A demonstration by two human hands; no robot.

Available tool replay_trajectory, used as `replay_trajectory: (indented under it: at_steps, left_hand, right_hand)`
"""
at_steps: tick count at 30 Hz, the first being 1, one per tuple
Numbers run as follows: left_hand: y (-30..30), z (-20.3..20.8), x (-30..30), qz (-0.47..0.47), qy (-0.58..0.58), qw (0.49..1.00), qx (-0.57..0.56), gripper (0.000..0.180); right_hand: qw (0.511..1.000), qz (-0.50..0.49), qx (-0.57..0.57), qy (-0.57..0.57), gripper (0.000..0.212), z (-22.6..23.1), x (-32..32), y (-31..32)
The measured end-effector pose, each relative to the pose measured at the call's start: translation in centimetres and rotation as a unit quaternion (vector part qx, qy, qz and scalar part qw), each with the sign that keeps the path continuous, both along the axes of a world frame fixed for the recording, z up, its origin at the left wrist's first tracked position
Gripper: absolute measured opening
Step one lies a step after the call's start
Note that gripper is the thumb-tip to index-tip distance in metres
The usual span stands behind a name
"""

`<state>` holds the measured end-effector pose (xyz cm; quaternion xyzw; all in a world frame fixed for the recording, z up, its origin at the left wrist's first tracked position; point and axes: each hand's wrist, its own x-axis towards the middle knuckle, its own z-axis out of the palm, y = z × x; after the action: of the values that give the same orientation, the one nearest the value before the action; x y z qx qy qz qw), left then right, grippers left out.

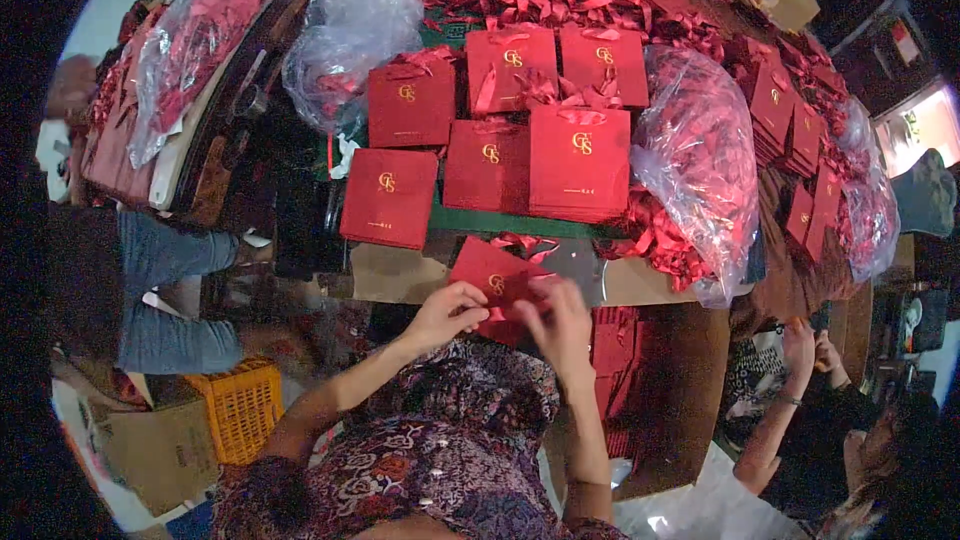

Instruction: The person assembles red paper gift bags by tying ribbons onto them by hand.

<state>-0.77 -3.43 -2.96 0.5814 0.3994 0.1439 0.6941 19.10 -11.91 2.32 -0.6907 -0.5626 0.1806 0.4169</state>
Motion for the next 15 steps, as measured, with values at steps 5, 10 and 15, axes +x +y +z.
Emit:
replay_trajectory:
  at_steps: [5,10,15]
  left_hand:
    - [0.5,0.9,0.6,0.016,-0.034,0.999,-0.024,0.019]
    - [0.7,0.8,0.2,0.021,-0.038,0.995,-0.086,0.017]
    - [0.8,0.4,-0.1,-0.001,-0.062,0.997,-0.044,0.011]
  right_hand:
    - [0.991,0.136,-0.011,-0.005,0.032,-0.5,-2.1,0.8]
    - [0.991,0.128,-0.037,-0.013,0.018,-1.1,-2.0,0.9]
    - [0.992,0.119,-0.04,0.026,0.015,-1.1,-2.3,1.1]
